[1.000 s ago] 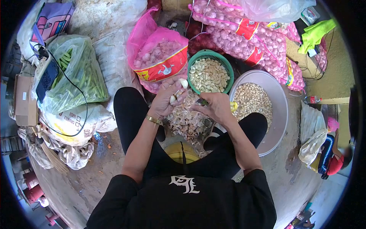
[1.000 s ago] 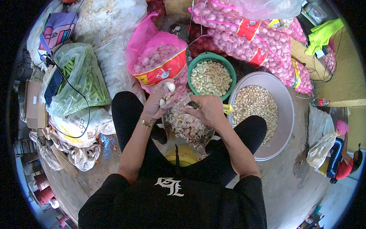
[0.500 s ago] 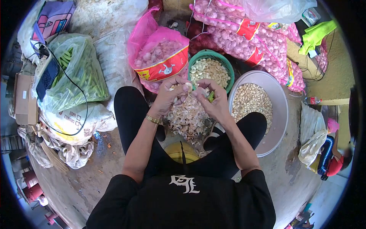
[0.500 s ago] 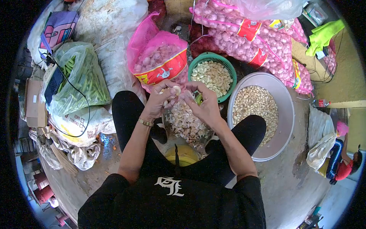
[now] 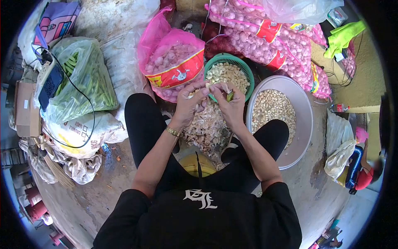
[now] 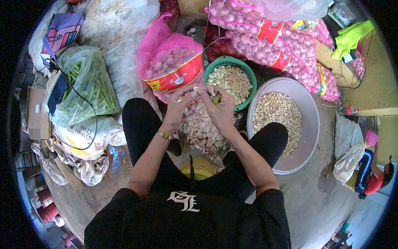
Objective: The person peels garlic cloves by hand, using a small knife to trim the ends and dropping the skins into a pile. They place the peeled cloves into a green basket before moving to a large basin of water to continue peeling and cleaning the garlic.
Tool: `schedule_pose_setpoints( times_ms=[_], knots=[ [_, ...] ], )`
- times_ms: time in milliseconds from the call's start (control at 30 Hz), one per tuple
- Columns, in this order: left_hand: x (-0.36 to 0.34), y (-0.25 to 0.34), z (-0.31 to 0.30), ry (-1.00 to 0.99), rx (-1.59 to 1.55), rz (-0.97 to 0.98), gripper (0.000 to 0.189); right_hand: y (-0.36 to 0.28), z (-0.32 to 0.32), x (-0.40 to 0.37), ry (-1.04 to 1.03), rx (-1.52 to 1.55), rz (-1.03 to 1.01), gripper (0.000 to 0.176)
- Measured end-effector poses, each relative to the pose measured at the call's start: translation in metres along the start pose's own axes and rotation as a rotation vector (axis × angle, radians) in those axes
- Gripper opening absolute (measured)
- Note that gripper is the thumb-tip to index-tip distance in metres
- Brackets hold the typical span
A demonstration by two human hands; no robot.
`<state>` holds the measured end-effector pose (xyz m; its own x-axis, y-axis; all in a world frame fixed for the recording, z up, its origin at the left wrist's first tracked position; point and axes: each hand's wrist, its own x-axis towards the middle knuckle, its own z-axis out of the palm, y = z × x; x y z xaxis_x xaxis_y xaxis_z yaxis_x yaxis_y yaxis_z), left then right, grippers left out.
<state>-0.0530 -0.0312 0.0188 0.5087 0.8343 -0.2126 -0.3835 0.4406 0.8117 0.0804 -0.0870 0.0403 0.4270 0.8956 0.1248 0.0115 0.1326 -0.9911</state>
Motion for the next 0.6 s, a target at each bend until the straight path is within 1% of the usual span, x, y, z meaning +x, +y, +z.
schedule_pose_setpoints(
  times_ms=[33, 100, 133, 200, 233, 300, 333, 400, 433, 500, 533, 600],
  knots=[
    [0.001, 0.0, 0.0, 0.018, 0.01, -0.038, 0.03, 0.0, -0.001, 0.0, -0.001, -0.001, 0.0, 0.011],
    [0.001, 0.0, 0.0, 0.016, -0.01, -0.037, 0.03, 0.001, 0.0, 0.001, -0.015, -0.273, -0.109, 0.01],
    [0.001, 0.0, 0.0, 0.013, -0.029, -0.038, 0.031, 0.002, 0.0, 0.001, -0.015, -0.272, -0.11, 0.01],
    [0.001, 0.001, 0.0, 0.019, -0.07, -0.035, 0.03, 0.003, 0.001, 0.001, -0.022, -0.305, -0.229, 0.017],
    [0.0, 0.001, -0.001, 0.026, -0.112, -0.032, 0.029, 0.002, 0.001, 0.0, -0.022, -0.305, -0.229, 0.017],
    [0.002, 0.001, -0.004, 0.004, -0.129, -0.024, 0.028, -0.001, 0.001, 0.0, -0.102, -0.377, -0.372, 0.027],
    [0.003, 0.002, -0.007, -0.018, -0.146, -0.015, 0.027, 0.0, 0.0, 0.001, -0.104, -0.376, -0.372, 0.027],
    [0.005, 0.003, -0.009, -0.012, -0.177, -0.009, 0.026, 0.001, 0.0, 0.001, -0.202, -0.404, -0.464, 0.034],
    [0.006, 0.004, -0.01, -0.006, -0.208, -0.003, 0.025, -0.002, -0.002, -0.001, -0.203, -0.403, -0.465, 0.034],
    [0.006, 0.007, -0.013, -0.003, -0.218, 0.002, 0.025, -0.01, -0.006, -0.005, -0.376, -0.419, -0.333, 0.03],
    [0.006, 0.008, -0.014, -0.002, -0.229, 0.005, 0.025, -0.007, -0.01, -0.004, -0.379, -0.417, -0.334, 0.03],
    [0.004, 0.013, -0.013, -0.009, -0.198, 0.017, 0.024, -0.004, -0.015, -0.003, -0.373, -0.477, -0.28, 0.024]
  ],
)
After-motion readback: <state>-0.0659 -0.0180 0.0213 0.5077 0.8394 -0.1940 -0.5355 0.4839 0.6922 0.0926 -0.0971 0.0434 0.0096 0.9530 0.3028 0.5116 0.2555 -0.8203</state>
